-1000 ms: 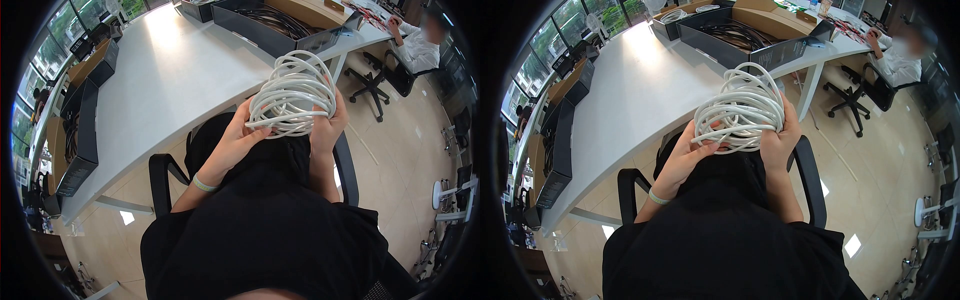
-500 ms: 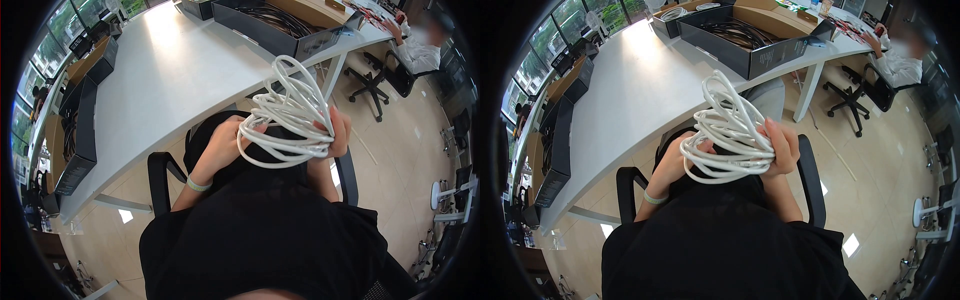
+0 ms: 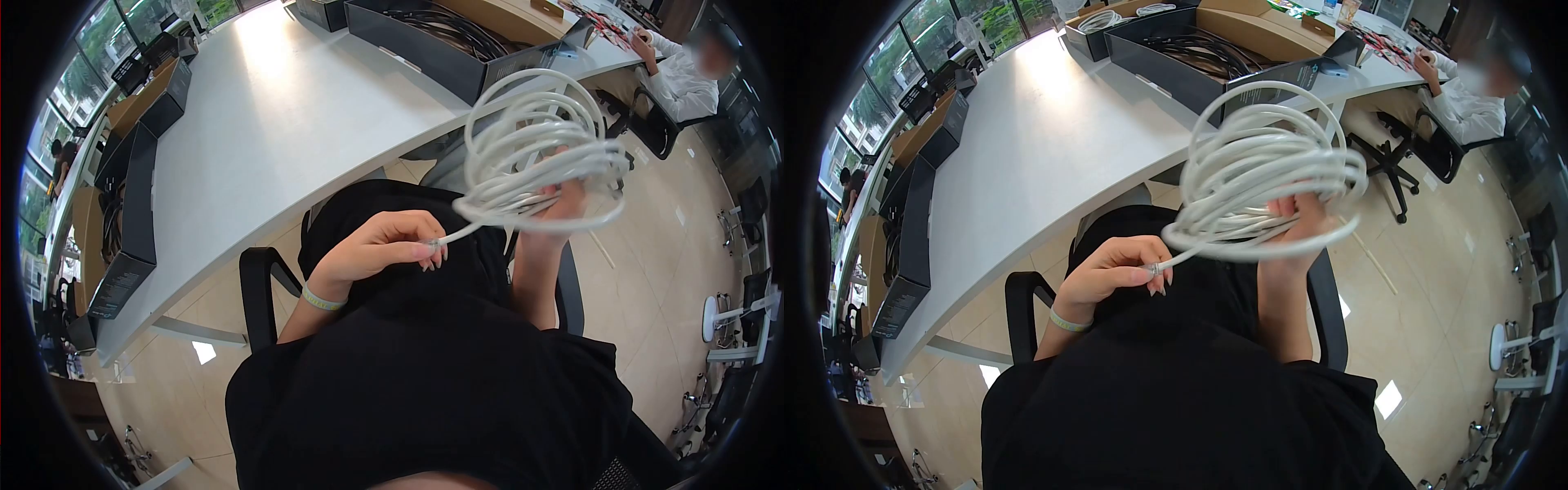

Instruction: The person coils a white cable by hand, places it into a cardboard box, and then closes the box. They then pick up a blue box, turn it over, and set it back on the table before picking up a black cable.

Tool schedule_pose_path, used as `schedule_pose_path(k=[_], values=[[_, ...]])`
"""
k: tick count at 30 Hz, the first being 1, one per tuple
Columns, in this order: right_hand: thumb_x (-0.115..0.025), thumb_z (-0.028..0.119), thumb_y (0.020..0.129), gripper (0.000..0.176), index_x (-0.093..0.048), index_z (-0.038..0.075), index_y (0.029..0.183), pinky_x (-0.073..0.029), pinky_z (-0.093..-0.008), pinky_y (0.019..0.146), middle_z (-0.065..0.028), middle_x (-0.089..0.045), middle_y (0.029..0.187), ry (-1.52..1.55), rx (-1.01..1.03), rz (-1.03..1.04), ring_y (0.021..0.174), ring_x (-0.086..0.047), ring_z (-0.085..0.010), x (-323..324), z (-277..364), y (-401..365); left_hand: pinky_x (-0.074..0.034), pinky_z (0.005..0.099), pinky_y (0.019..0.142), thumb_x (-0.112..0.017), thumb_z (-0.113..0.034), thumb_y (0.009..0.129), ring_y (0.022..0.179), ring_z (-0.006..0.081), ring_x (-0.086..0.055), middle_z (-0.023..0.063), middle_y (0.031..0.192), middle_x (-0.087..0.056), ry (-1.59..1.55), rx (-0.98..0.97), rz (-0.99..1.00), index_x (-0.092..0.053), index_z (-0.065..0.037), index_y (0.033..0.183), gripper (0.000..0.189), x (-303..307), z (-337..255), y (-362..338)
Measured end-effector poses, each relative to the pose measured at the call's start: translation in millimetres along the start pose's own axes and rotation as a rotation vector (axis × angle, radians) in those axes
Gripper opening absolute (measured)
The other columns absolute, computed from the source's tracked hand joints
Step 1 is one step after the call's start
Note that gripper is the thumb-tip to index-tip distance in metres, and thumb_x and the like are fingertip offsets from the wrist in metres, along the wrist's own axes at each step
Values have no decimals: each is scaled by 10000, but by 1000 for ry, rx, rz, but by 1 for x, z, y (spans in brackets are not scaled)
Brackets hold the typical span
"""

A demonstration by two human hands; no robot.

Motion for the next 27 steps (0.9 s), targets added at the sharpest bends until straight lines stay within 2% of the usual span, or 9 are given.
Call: schedule_pose_path(k=[3,8,13,15,19,23,24,26,27], values=[[-504,94,823,94,-520,25,884,-289,-189,475,2,-475,706,202,-230,19,517,-346,-65,21,-8,18,-439,254,724,-437,-111,862,773,123,-517,93,959,-502,48,-23,-8,-542,33,849,178,0,5,5],[-487,140,851,112,-544,48,877,-295,-216,485,-13,-496,675,393,-472,142,475,-327,-68,6,-23,11,-434,306,808,-315,-237,923,862,150,-522,103,1030,-485,-144,-227,-507,-512,17,870,326,1,15,13],[-499,165,838,129,-507,50,781,-288,-229,499,-7,-466,622,340,-439,282,471,-325,-70,-7,-35,-6,-422,289,861,-287,-337,933,949,157,-541,107,1039,-545,-362,-219,-619,-438,30,1101,431,-12,9,16],[-501,159,831,145,-481,63,724,-289,-236,497,-6,-442,581,266,-318,602,470,-325,-73,-6,-46,-10,-422,287,872,-299,-325,932,972,155,-535,111,1067,-534,-405,-242,-683,-434,16,1117,411,-17,6,12],[-518,254,823,222,-531,36,860,-422,-269,552,-68,-550,710,-287,-261,475,622,-532,-144,9,-40,-29,-479,299,777,-352,-327,917,892,160,-567,93,983,-566,-536,-334,-644,-467,-23,1083,365,-11,16,8],[-659,245,736,449,-498,3,1078,-491,-363,776,-128,-581,978,68,-527,284,905,-568,-245,11,-54,-36,-478,320,756,-376,-348,905,824,168,-573,67,902,-573,-874,-388,-476,-492,-61,1001,324,5,31,6],[-686,331,708,492,-530,-8,1028,-486,-359,763,-141,-590,953,-153,-492,160,933,-557,-263,38,-68,-22,-481,311,741,-384,-350,903,802,158,-569,59,863,-566,-896,-416,-498,-491,-65,983,315,8,35,6],[-691,327,701,497,-530,-5,1033,-472,-362,781,-139,-588,961,-133,-504,293,940,-554,-262,30,-65,-20,-498,282,654,-368,-322,912,728,146,-570,60,815,-559,-833,-493,-405,-495,-58,952,295,18,30,7],[-693,325,697,500,-530,-4,1036,-465,-364,790,-138,-587,965,-136,-505,358,944,-553,-261,27,-68,-18,-479,259,563,-367,-315,913,628,132,-552,49,711,-549,-977,-546,-118,-512,-62,849,297,26,28,7]])
Point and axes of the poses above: each hand's wrist, its own y-axis towards the middle knuckle, its own x-axis out of the back of the hand, z = x × y, the point moved 1 cm from there along y, towards the middle knuckle
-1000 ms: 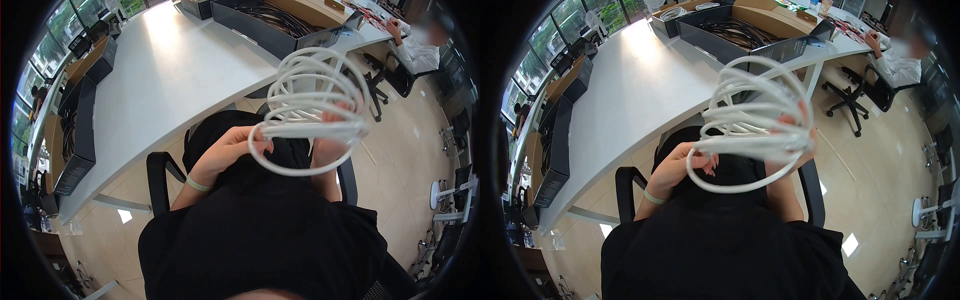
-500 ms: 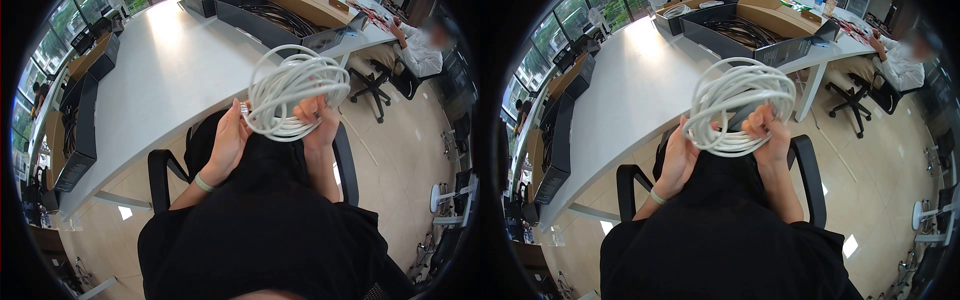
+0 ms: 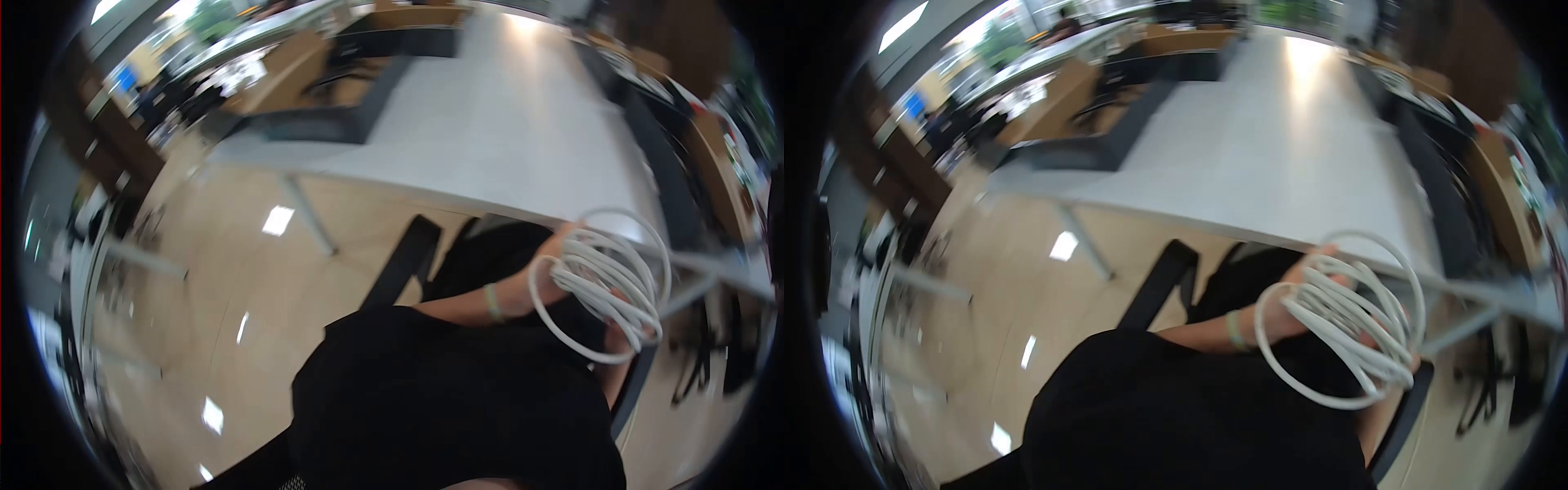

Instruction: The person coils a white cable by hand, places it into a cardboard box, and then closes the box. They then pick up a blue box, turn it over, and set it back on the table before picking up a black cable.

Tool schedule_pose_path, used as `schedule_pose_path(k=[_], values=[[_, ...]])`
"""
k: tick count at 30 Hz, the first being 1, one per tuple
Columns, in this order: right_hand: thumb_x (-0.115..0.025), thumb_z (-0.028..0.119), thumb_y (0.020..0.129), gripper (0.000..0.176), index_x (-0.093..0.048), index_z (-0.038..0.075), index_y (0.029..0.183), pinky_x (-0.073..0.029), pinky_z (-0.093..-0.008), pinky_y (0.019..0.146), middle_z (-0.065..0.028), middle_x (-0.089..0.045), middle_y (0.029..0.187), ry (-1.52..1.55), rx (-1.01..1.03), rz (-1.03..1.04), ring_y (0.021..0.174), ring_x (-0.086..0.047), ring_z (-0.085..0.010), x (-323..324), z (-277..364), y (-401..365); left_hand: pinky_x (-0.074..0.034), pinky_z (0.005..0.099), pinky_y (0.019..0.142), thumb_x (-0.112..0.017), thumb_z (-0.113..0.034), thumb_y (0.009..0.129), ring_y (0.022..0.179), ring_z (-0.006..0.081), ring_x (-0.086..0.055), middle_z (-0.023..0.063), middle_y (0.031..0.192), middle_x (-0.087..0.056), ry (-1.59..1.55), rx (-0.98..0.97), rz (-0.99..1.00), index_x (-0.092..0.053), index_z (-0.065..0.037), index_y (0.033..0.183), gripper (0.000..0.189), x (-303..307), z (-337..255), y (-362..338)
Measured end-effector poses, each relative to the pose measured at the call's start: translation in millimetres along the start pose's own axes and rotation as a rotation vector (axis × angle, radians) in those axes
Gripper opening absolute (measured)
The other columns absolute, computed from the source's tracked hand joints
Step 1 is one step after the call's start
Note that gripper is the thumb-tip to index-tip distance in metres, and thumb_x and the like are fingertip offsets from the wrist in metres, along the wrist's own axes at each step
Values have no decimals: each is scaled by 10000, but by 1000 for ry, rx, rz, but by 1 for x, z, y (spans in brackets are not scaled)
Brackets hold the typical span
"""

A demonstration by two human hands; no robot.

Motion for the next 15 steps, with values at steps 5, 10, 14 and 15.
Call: schedule_pose_path(k=[5,10,14,15], values=[[-706,316,680,515,-531,3,1049,-431,-373,835,-135,-581,986,-87,-7,341,961,-546,-258,-9,8,7,-408,225,484,-412,-392,871,516,107,-476,-8,568,-488,78,-254,-178,-477,-121,652,355,-49,-10,-20],[-719,307,663,532,-532,10,1062,-397,-382,880,-132,-575,1006,-121,-18,732,979,-539,-255,-28,1,20,-461,248,535,-349,-452,874,555,133,-540,26,614,-557,306,-443,-469,-553,-93,717,442,-51,-17,-42],[-729,300,649,547,-533,15,1073,-370,-389,916,-129,-571,1022,-121,-36,1077,993,-533,-252,-52,-10,28,-473,257,522,-352,-432,880,532,138,-555,45,589,-567,597,-517,-331,-566,-77,695,454,-62,-17,-60],[-731,298,645,551,-533,16,1075,-363,-391,925,-128,-570,1026,-120,-39,1160,997,-531,-251,-56,-13,32,-440,256,472,-349,-423,884,465,134,-496,36,521,-505,582,-555,-409,-497,-89,640,440,-66,-15,-63]])
Point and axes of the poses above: each hand's wrist, its own y-axis towards the middle knuckle, its own x-axis out of the back of the hand, z = x × y, the point moved 1 cm from there along y, towards the middle knuckle
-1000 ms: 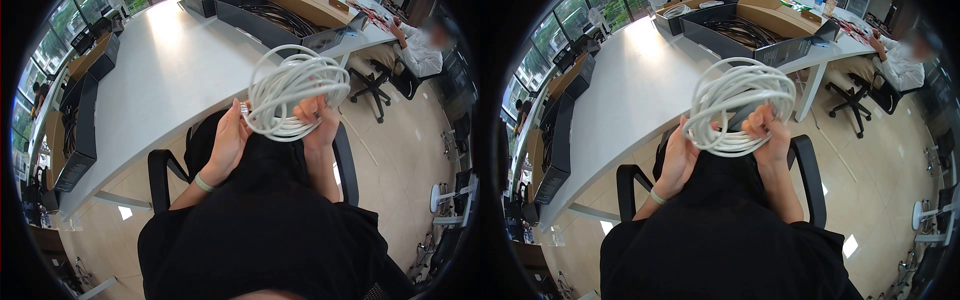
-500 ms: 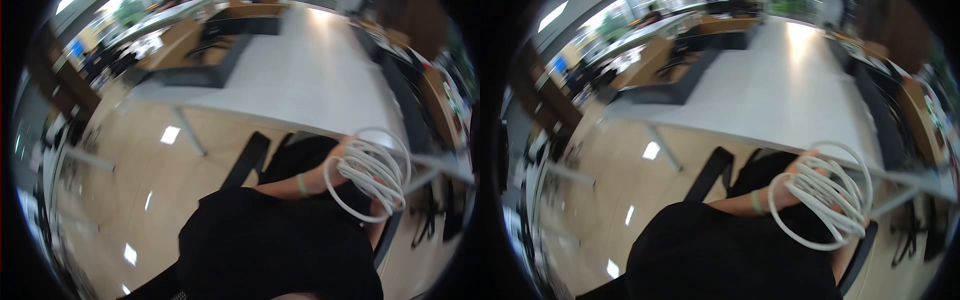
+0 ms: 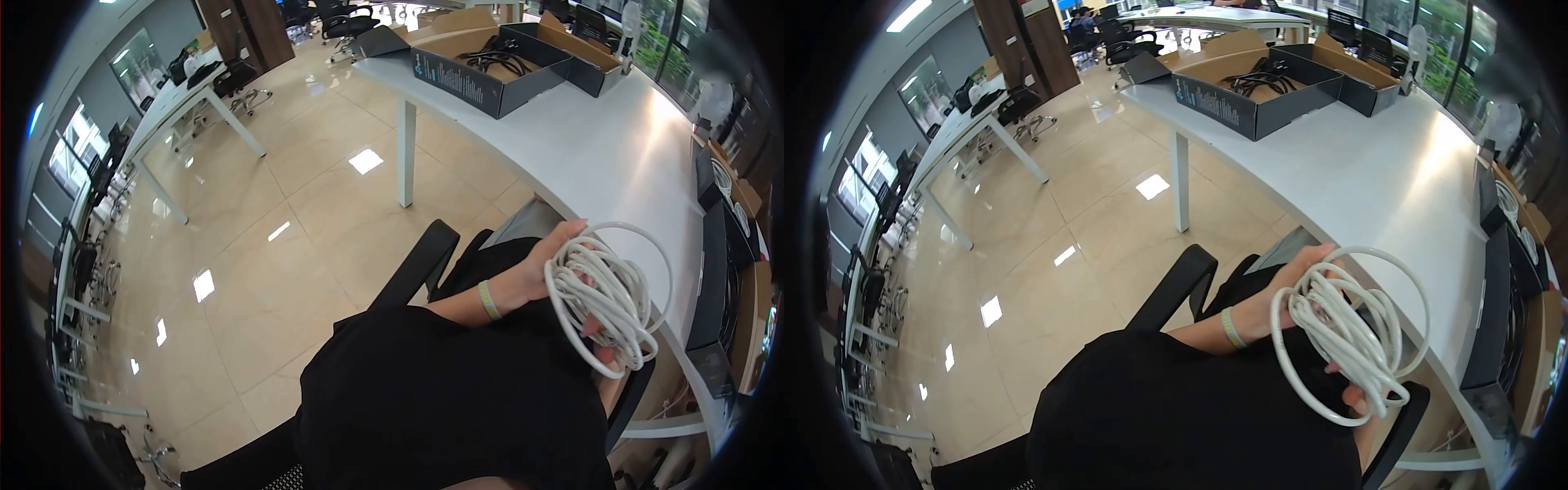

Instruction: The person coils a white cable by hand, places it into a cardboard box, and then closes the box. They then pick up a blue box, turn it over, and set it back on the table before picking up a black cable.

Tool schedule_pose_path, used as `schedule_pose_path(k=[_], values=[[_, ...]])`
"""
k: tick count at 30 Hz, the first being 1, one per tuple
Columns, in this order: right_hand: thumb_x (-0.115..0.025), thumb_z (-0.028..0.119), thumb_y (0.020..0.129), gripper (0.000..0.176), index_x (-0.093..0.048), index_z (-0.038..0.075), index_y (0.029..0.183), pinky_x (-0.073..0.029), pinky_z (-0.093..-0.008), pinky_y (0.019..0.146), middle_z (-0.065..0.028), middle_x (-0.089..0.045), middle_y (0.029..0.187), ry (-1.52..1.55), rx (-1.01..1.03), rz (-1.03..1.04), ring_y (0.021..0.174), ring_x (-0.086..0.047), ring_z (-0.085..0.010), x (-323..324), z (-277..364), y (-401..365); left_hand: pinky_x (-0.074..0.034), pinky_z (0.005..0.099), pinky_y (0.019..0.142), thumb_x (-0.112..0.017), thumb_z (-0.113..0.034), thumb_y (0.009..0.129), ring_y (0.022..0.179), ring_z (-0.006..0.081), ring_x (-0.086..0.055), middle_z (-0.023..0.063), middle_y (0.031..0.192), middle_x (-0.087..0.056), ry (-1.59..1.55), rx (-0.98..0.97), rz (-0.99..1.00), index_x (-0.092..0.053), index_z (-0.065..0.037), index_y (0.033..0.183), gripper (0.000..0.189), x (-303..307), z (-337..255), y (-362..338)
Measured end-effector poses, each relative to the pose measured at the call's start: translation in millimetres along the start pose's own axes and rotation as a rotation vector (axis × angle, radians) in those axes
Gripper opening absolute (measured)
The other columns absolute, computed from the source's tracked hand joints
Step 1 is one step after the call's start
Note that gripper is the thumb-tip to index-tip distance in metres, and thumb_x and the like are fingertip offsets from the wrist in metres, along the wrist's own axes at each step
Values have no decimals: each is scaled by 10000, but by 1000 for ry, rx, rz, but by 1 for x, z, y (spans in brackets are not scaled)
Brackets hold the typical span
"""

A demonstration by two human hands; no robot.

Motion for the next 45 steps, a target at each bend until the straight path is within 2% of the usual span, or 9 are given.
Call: schedule_pose_path(k=[9,13,19,23,29,33,36,40,45], values=[[-826,295,460,718,-559,33,1074,-132,-471,1032,-136,-517,1148,75,-124,612,1158,-406,-291,-17,-10,38,-370,232,418,-368,-369,873,325,104,-324,-7,363,-326,186,-9,-166,-364,-125,504,442,2,-19,-23],[-864,287,391,1127,-264,59,1318,-292,-414,973,-199,-433,1221,167,-224,836,1164,-402,-282,-7,-14,48,-366,221,380,-402,-369,858,393,96,-440,11,473,-458,186,66,-208,-473,-79,578,409,-4,-24,-29],[-868,347,347,1472,217,123,1317,-80,-480,1014,-300,-107,1354,612,44,707,1255,-184,-410,16,-12,42,-380,211,402,-412,-381,869,419,96,-468,27,513,-488,390,-52,-454,-525,-55,676,396,-32,-28,-37],[-746,623,272,1479,73,0,1333,-237,-480,989,-303,-297,1270,634,-55,77,1175,-344,-400,20,18,42,-369,206,394,-367,-384,890,411,84,-453,19,510,-480,479,-90,-366,-495,-63,640,426,-28,-33,-38],[-468,823,292,1397,-158,-98,1295,-414,-302,842,-176,-600,949,-3,30,607,878,-602,-282,-8,55,44,-260,196,417,-279,-365,917,431,49,-344,-18,487,-396,831,-135,-364,-446,-60,582,483,-39,-42,-41],[-606,743,352,1317,-198,-93,1284,-464,-310,729,-160,-600,835,-190,-185,347,774,-613,-295,-48,80,43,-243,211,443,-276,-337,920,461,45,-322,-22,498,-380,947,-213,-329,-444,-50,578,477,-39,-46,-35],[-756,442,565,1080,-152,-64,1304,-455,-279,691,-156,-581,821,-599,48,168,768,-600,-290,-65,76,46,-238,214,448,-282,-317,919,472,43,-313,-24,502,-374,1053,-290,-350,-442,-49,575,465,-35,-56,-29],[-615,53,644,815,-156,-51,1310,-444,-257,689,-144,-570,795,-502,-151,-109,684,-585,-278,-66,68,38,-236,207,447,-308,-324,913,475,41,-304,-32,505,-372,1047,-248,-302,-440,-60,579,445,-32,-58,-15],[-582,8,673,537,-393,-46,1173,-410,-222,694,-80,-568,828,-427,-159,-439,739,-533,-111,-60,45,31,-276,196,446,-327,-383,905,470,44,-340,-32,519,-404,756,-62,-270,-483,-56,645,446,-18,-48,-2]])
Point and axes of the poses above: each hand's wrist, its own y-axis towards the middle knuckle, its own x-axis out of the back of the hand, z = x × y, the point moved 1 cm from there along y, towards the middle knuckle
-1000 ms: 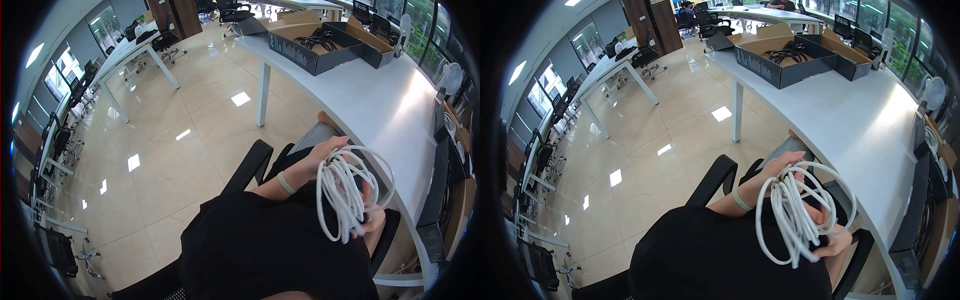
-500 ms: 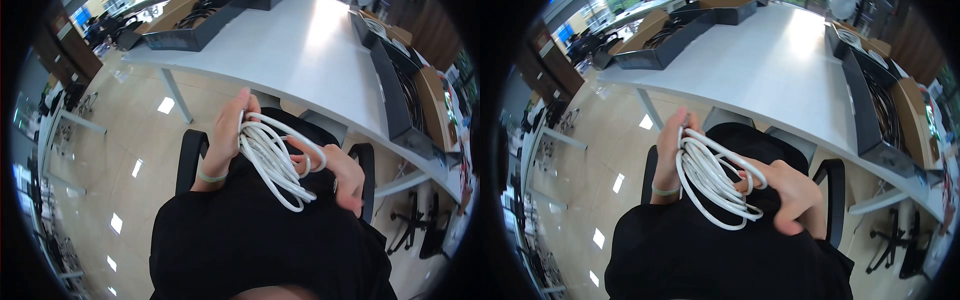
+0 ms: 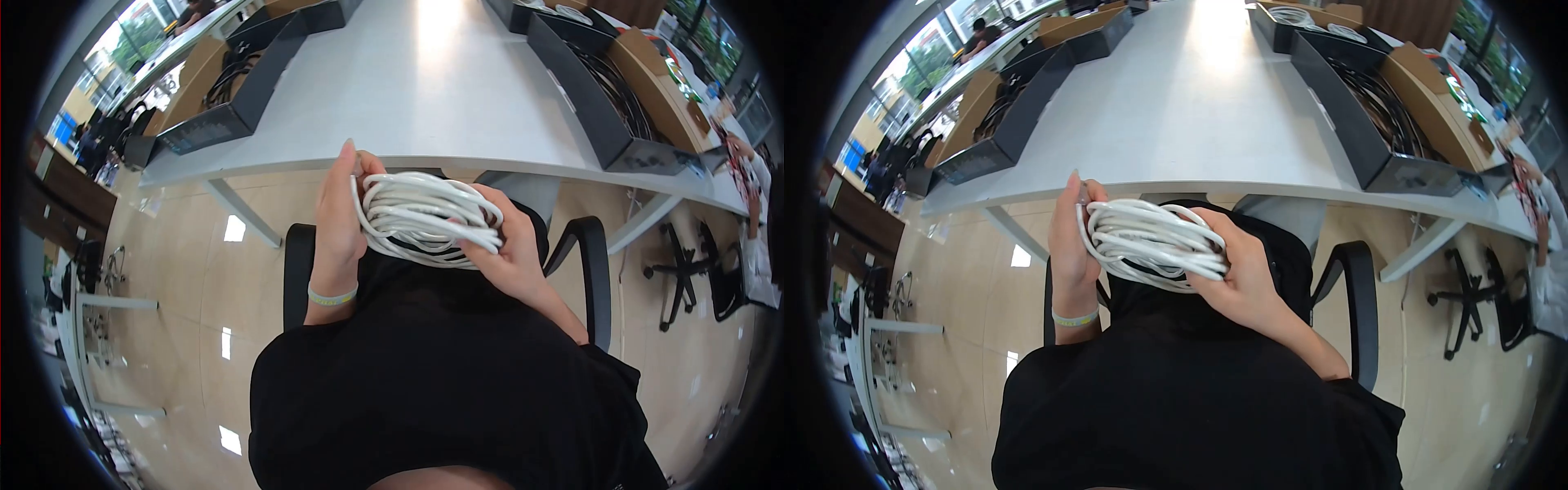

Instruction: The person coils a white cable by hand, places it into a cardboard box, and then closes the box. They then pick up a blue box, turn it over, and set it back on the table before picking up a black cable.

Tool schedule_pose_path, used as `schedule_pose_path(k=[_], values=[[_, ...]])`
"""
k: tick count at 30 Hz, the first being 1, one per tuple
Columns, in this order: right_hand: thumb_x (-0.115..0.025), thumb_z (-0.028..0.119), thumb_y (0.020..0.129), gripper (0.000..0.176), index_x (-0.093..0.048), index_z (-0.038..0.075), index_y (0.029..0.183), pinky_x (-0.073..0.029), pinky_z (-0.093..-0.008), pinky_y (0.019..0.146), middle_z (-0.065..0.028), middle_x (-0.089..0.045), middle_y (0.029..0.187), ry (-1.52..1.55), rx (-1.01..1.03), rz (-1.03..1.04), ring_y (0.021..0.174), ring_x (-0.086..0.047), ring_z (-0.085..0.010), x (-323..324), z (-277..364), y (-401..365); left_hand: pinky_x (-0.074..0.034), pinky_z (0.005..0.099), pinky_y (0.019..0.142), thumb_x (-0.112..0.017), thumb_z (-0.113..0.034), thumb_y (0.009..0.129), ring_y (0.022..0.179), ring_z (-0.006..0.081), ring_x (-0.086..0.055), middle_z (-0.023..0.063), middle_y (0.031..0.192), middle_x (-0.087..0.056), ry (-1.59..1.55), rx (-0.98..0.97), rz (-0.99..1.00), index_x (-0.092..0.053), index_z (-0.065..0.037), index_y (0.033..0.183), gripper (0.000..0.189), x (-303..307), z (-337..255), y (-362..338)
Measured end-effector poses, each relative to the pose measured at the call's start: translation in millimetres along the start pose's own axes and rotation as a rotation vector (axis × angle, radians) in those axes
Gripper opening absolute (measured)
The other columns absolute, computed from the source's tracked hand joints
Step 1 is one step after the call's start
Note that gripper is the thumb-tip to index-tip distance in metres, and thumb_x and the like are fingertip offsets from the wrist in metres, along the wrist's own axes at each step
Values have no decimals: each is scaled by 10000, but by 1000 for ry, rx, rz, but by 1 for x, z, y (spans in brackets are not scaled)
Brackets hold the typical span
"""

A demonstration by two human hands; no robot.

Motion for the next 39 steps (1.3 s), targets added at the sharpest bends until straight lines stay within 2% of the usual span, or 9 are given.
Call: schedule_pose_path(k=[6,8,10,12,13,16,21,28,39], values=[[-583,38,751,181,-533,-8,919,-376,-185,542,9,-528,674,140,-137,-204,584,-467,-47,1,-25,13,-449,278,760,-308,-369,922,865,167,-562,127,915,-579,-396,117,89,-488,-68,800,372,-4,4,8],[-574,33,747,153,-538,2,892,-370,-207,477,16,-490,611,516,-328,-30,499,-431,-51,5,-38,19,-410,300,852,-313,-285,933,1035,179,-488,118,1042,-514,-495,-223,-17,-445,-64,864,267,3,2,11],[-553,8,727,131,-534,1,856,-359,-228,431,4,-465,577,580,-349,34,452,-407,-60,8,-43,21,-450,275,768,-328,-215,933,897,154,-529,94,976,-501,-656,-188,-157,-418,-46,882,199,9,5,12],[-536,-5,691,172,-516,-22,860,-354,-248,424,-26,-444,530,824,-352,257,434,-408,-94,5,-53,17,-460,228,618,-334,-195,932,690,113,-504,68,891,-468,-1225,-98,321,-399,-22,876,193,25,11,18],[-558,1,649,156,-484,-5,786,-347,-276,408,-36,-411,488,872,-391,315,409,-401,-115,6,-52,15,-426,207,502,-343,-162,928,553,90,-419,59,871,-439,-1283,-70,221,-388,2,893,174,21,7,18],[-540,-14,650,111,-459,6,723,-347,-261,416,-44,-428,500,1156,-278,453,401,-397,-110,8,-67,9,-361,187,487,-367,-219,924,536,65,-374,32,849,-437,-1243,34,226,-416,-9,894,217,12,17,27],[-468,91,737,145,-341,88,669,-338,-261,420,10,-342,457,1864,-198,508,401,-370,-106,-5,-71,7,-476,221,637,-446,-248,896,687,85,-549,41,817,-553,-288,-25,43,-495,-30,929,227,-38,53,7],[-424,100,788,120,-361,91,686,-325,-243,437,12,-326,478,1496,-188,-64,420,-344,-94,16,-53,12,-506,253,610,-530,-50,819,681,123,-531,86,808,-520,-195,-62,304,-490,1,1018,209,-32,72,5],[-462,81,773,43,-453,43,790,-365,-254,432,9,-349,515,1006,-329,-459,437,-377,-90,6,-46,8,-452,436,840,-482,-413,830,856,262,-562,203,968,-540,-463,222,595,-511,41,1018,492,-19,73,17]])
Point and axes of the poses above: each hand's wrist, its own y-axis towards the middle knuckle, its own x-axis out of the back of the hand, z = x × y, the point moved 1 cm from there along y, towards the middle knuckle
